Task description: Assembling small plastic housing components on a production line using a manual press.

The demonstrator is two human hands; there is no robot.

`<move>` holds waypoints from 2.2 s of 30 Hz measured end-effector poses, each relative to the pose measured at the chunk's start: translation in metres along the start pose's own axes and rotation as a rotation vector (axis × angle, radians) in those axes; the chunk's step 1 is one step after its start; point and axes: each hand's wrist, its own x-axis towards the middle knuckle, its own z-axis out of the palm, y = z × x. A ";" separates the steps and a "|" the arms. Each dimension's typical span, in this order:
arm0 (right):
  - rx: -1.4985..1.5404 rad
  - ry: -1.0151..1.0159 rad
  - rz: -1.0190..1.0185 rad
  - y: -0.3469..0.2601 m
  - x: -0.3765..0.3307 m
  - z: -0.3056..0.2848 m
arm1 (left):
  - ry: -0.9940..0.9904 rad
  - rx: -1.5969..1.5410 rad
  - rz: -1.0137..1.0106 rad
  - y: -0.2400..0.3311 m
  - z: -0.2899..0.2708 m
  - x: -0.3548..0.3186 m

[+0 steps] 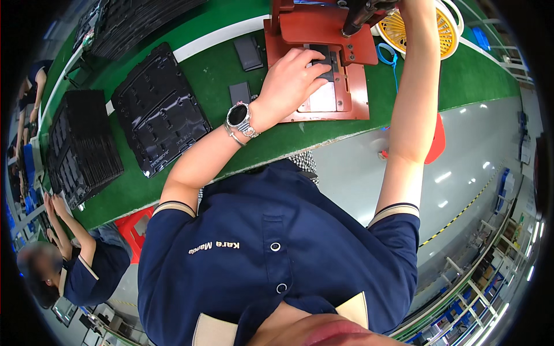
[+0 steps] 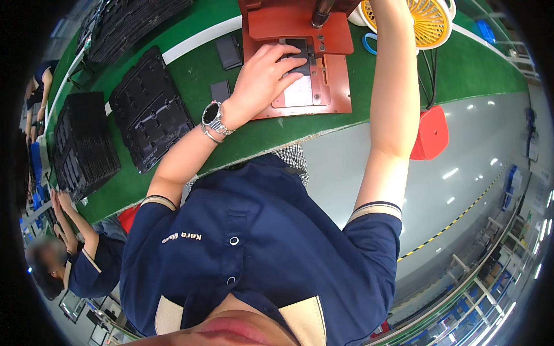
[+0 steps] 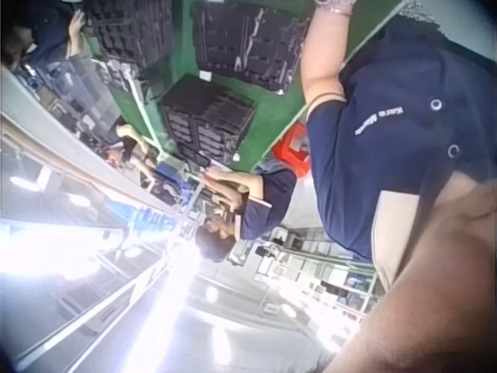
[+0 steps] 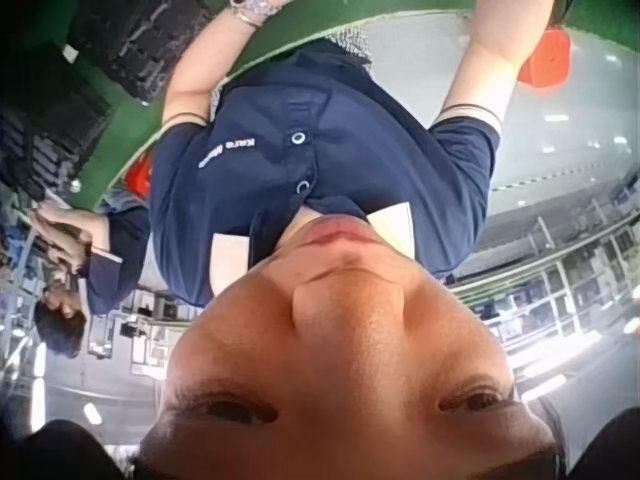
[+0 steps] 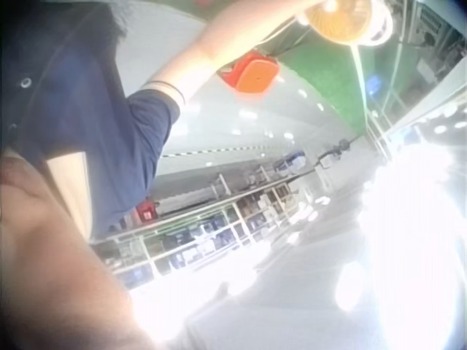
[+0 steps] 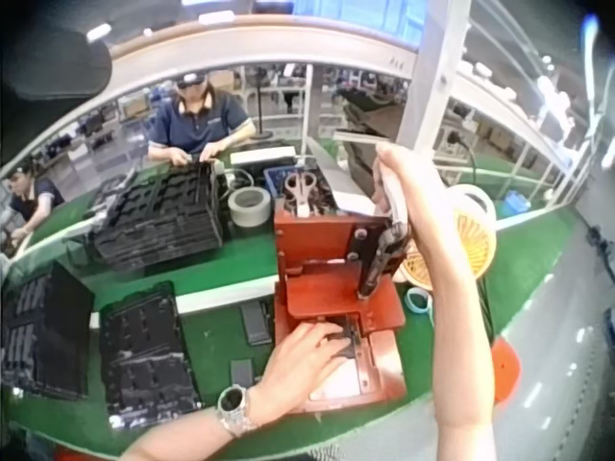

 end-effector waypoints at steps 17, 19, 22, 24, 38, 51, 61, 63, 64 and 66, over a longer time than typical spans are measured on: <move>-0.094 0.631 -0.538 -0.003 -0.050 0.032 | -0.003 0.111 0.049 0.000 -0.007 0.004; -0.129 0.362 -0.361 -0.016 -0.022 0.021 | -0.016 0.116 0.006 -0.008 -0.009 0.006; -0.097 -0.022 -0.065 0.002 0.004 -0.005 | -0.062 0.036 0.028 -0.013 -0.021 0.013; 0.044 -0.174 0.076 0.013 0.010 -0.010 | -0.050 0.117 0.041 -0.016 -0.030 0.013; 0.515 -0.286 0.240 0.078 0.054 -0.035 | -0.012 0.305 -0.205 -0.075 -0.075 -0.050; 0.327 -0.169 0.191 0.049 0.031 -0.026 | -0.189 0.059 -0.305 -0.025 -0.111 -0.086; -0.019 -0.053 0.028 0.005 -0.002 0.003 | -0.033 0.077 -0.083 -0.005 -0.030 0.002; -0.027 -0.105 -0.049 0.008 0.000 0.002 | 0.023 0.126 -0.016 -0.005 -0.021 0.002; -0.028 -0.098 -0.039 0.009 0.000 0.001 | 0.025 0.105 -0.039 -0.002 -0.019 0.001; -0.039 -0.099 -0.048 0.011 0.001 -0.001 | 0.026 0.084 -0.059 0.001 -0.016 -0.001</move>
